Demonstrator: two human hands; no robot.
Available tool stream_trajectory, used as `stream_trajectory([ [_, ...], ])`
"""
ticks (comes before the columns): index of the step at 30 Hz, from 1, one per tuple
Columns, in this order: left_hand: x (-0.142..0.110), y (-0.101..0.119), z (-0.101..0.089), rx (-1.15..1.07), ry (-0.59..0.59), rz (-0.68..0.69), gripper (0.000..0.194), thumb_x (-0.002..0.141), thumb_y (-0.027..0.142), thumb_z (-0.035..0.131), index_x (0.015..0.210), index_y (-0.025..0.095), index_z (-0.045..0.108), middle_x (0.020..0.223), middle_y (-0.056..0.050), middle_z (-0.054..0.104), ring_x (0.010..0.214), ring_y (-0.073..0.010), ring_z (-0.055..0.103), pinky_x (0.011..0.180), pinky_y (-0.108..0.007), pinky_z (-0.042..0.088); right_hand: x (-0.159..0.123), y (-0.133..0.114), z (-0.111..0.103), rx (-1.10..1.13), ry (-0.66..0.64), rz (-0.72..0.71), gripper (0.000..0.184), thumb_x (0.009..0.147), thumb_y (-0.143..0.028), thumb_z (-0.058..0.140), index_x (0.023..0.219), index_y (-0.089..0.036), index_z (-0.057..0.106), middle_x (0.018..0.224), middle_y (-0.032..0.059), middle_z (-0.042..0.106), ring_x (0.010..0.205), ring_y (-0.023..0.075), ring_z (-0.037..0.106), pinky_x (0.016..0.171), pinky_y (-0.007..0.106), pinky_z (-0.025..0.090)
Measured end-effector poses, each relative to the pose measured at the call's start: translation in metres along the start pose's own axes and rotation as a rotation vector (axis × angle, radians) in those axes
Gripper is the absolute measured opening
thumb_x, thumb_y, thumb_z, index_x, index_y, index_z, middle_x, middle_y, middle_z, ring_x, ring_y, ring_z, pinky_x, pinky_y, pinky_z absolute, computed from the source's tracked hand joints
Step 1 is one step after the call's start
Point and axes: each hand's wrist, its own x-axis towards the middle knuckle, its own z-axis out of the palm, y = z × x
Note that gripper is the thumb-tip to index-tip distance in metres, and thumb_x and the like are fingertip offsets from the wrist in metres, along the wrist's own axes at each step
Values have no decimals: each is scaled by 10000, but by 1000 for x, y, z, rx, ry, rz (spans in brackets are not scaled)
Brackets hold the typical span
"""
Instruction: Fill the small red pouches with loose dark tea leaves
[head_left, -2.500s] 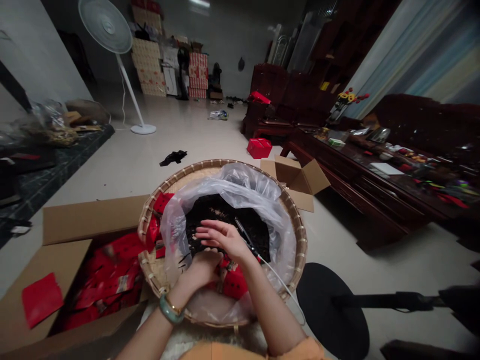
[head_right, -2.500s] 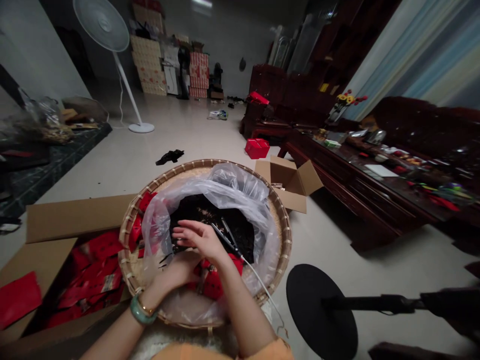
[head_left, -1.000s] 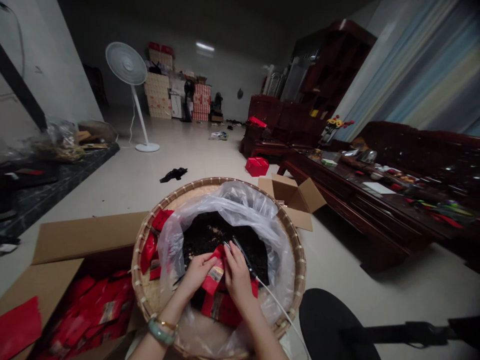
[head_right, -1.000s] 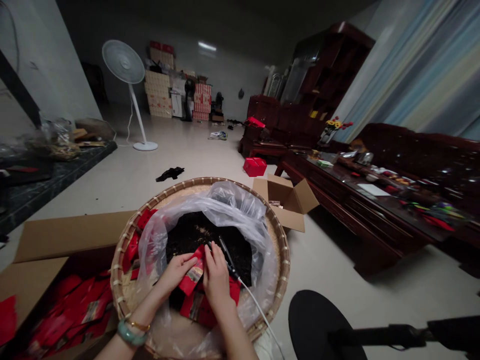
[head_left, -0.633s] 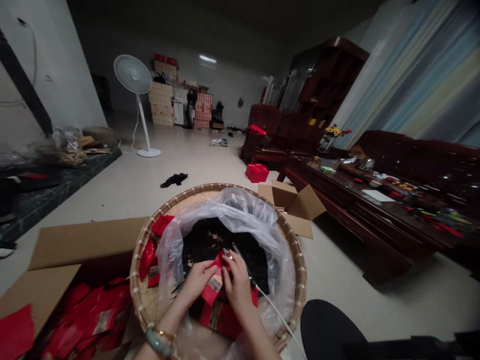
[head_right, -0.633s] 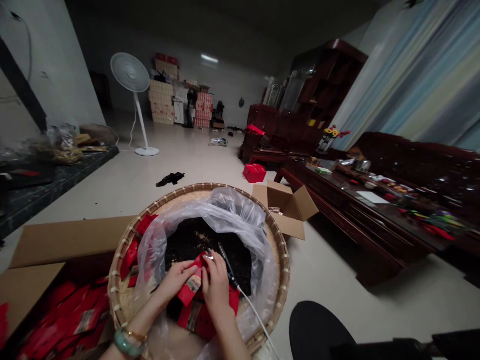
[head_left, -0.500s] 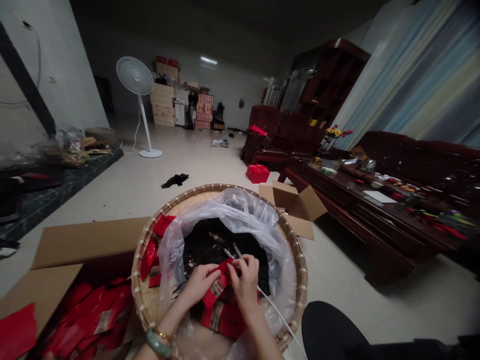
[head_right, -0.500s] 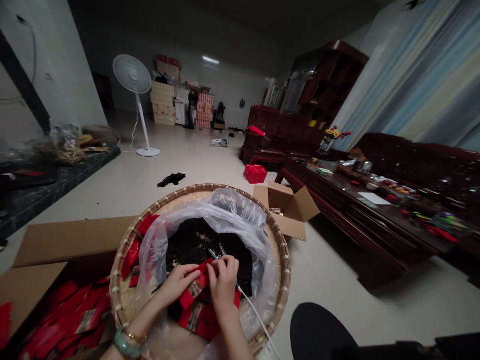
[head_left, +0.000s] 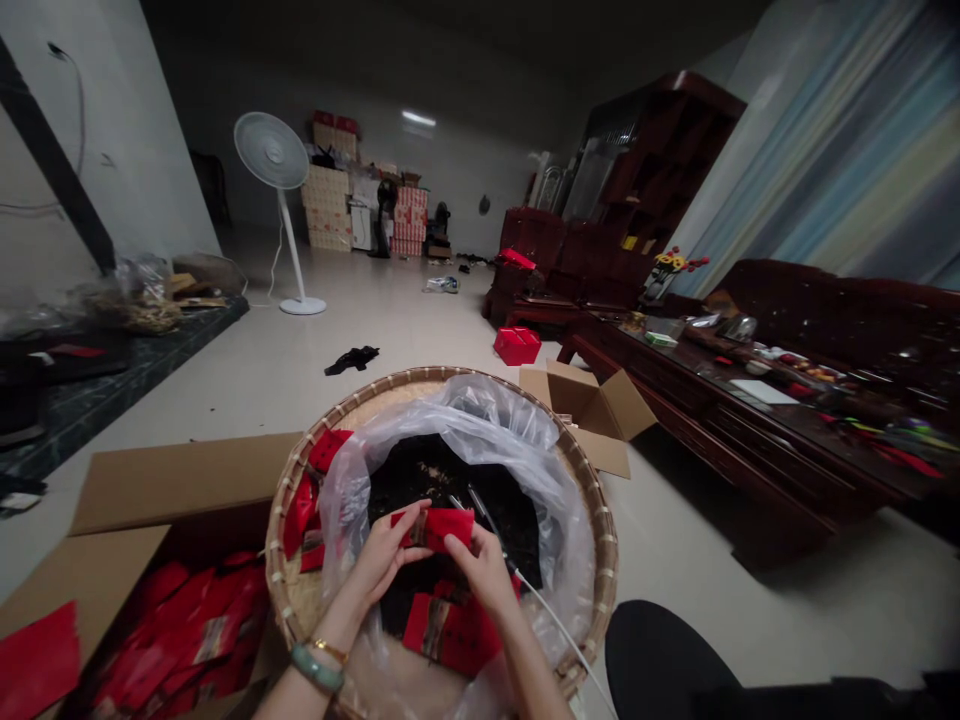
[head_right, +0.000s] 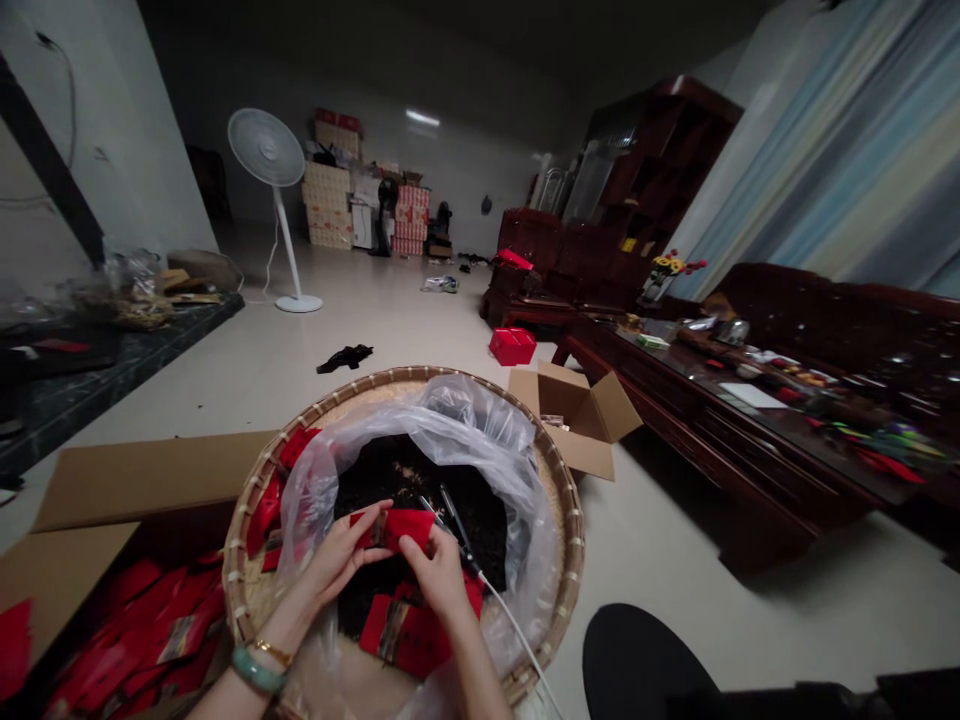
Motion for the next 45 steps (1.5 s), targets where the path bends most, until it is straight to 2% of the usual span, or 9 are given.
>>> stream_trajectory([
  [4, 1, 6, -1, 73, -67, -37, 451, 702, 468, 665, 1016, 143, 656, 910, -107, 707, 815, -223, 665, 673, -362, 553, 3, -2, -2, 141, -180, 133, 470, 737, -554, 616, 1001, -172, 684, 926, 86, 709, 919, 268, 645, 923, 454, 424],
  [9, 6, 8, 0, 154, -29, -23, 568, 689, 592, 607, 985, 110, 662, 787, -93, 714, 738, -219, 668, 678, -348, 533, 8, -2, -4, 174, -81, 156, 544, 727, -626, 576, 988, -164, 695, 868, 90, 718, 909, 267, 649, 914, 452, 431],
  [15, 16, 2, -5, 276, 53, 56, 613, 705, 641, 540, 954, 94, 663, 773, -85, 714, 727, -216, 660, 696, -323, 510, 7, -8, -5, 238, -230, 230, 564, 752, -628, 544, 1076, -181, 658, 957, 94, 706, 974, 261, 632, 910, 431, 433],
  [26, 19, -1, -16, 401, 96, 146, 622, 802, 621, 379, 1004, 108, 666, 843, -90, 719, 767, -227, 663, 737, -343, 508, 8, -8, -2, 427, -236, 338, 494, 734, -587, 593, 946, -153, 693, 865, 90, 720, 924, 245, 646, 926, 412, 405],
  [31, 16, 3, -16, 885, 286, 549, 549, 828, 522, 415, 1202, 146, 557, 1176, -133, 619, 1101, -270, 551, 947, -430, 406, 9, -6, -12, 325, -260, 313, 526, 787, -621, 498, 1011, -182, 680, 956, 85, 705, 977, 237, 618, 939, 413, 389],
  [34, 6, 3, -10, 1340, 113, 858, 704, 695, 443, 656, 1319, 194, 445, 1349, -129, 484, 1276, -323, 360, 1024, -485, 294, 15, -2, -14, 162, -263, 316, 560, 811, -638, 436, 1063, -192, 663, 992, 74, 694, 1005, 225, 595, 976, 419, 352],
  [37, 0, 0, -4, 1590, -1, 910, 676, 690, 228, 673, 1323, 241, 436, 1319, -105, 520, 1254, -324, 372, 953, -482, 341, 24, -6, -6, 4, -285, 267, 567, 814, -647, 407, 1065, -208, 663, 1003, 53, 686, 1051, 214, 562, 1016, 413, 310],
  [42, 11, -7, -14, 1459, 117, 820, 575, 671, 170, 667, 1226, 209, 524, 1148, -104, 626, 1019, -276, 533, 830, -415, 445, 44, -19, 0, -20, -298, 240, 632, 772, -696, 408, 927, -157, 701, 857, 73, 696, 941, 237, 607, 946, 442, 372],
  [45, 20, -9, -29, 1281, 256, 771, 517, 671, 285, 692, 1163, 201, 559, 1063, -91, 642, 973, -253, 564, 847, -393, 466, 51, -15, -10, 119, -99, 174, 589, 793, -666, 399, 896, -160, 682, 796, 81, 683, 853, 230, 631, 795, 412, 469],
])
